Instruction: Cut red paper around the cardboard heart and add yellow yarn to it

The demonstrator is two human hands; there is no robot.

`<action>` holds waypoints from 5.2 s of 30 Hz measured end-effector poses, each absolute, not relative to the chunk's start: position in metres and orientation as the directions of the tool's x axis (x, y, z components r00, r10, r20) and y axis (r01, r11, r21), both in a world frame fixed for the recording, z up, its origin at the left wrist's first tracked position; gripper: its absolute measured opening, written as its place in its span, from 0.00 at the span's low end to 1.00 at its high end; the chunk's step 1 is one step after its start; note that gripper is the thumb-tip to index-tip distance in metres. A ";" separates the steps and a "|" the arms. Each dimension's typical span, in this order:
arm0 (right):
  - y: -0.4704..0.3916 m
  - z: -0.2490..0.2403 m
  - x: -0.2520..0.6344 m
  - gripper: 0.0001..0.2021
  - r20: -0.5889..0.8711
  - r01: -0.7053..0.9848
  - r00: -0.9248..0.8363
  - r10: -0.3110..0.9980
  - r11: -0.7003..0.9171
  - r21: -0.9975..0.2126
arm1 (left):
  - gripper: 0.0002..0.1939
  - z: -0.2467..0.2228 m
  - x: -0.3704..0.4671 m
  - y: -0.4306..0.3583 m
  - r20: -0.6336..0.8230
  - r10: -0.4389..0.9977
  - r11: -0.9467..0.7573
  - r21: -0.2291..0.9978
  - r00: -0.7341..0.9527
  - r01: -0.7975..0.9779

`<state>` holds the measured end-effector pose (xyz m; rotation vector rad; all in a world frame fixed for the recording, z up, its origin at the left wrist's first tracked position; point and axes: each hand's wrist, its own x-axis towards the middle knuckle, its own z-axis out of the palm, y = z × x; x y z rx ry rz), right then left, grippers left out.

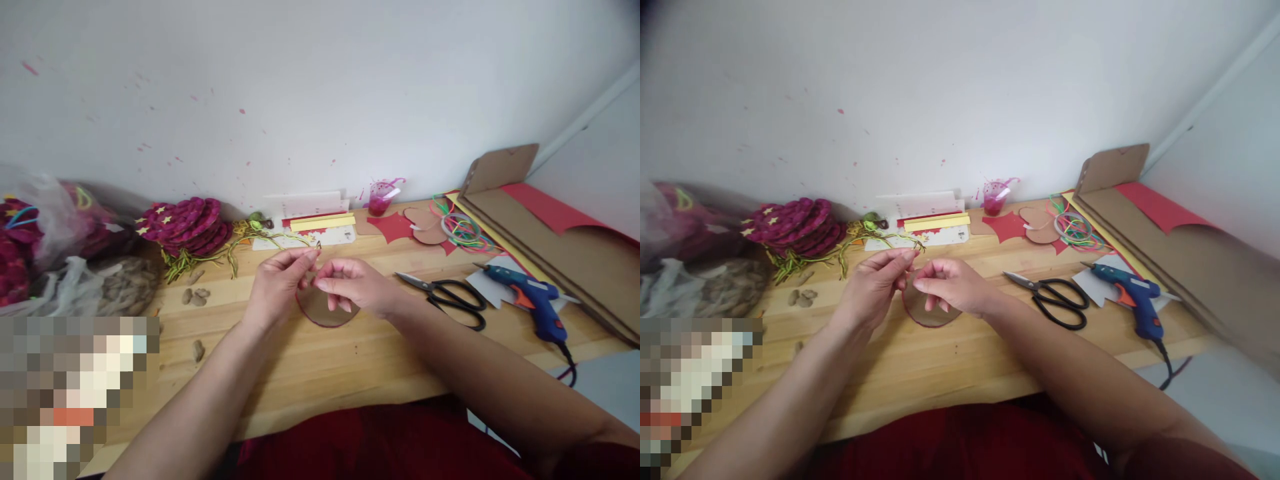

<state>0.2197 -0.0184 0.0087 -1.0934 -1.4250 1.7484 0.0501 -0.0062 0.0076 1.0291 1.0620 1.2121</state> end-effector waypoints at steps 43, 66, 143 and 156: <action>-0.024 0.006 0.211 0.13 -0.208 -0.089 -0.358 0.910 -0.255 -0.963 | 0.08 0.011 0.041 -0.002 0.203 0.979 -0.194 0.947 -0.010 0.258; -0.022 0.002 0.218 0.10 0.020 0.173 -0.231 0.973 0.061 -0.983 | 0.12 0.006 0.047 -0.007 0.071 0.992 -0.078 0.994 0.101 0.070; -0.020 -0.005 0.220 0.03 0.608 0.439 -0.212 0.765 0.630 -0.640 | 0.09 0.002 0.043 -0.004 0.202 0.978 -0.208 0.912 0.054 0.353; -0.020 0.001 0.225 0.04 0.572 0.398 -0.262 0.777 0.627 -0.670 | 0.06 0.009 0.046 -0.008 0.264 0.956 -0.292 0.884 0.126 0.366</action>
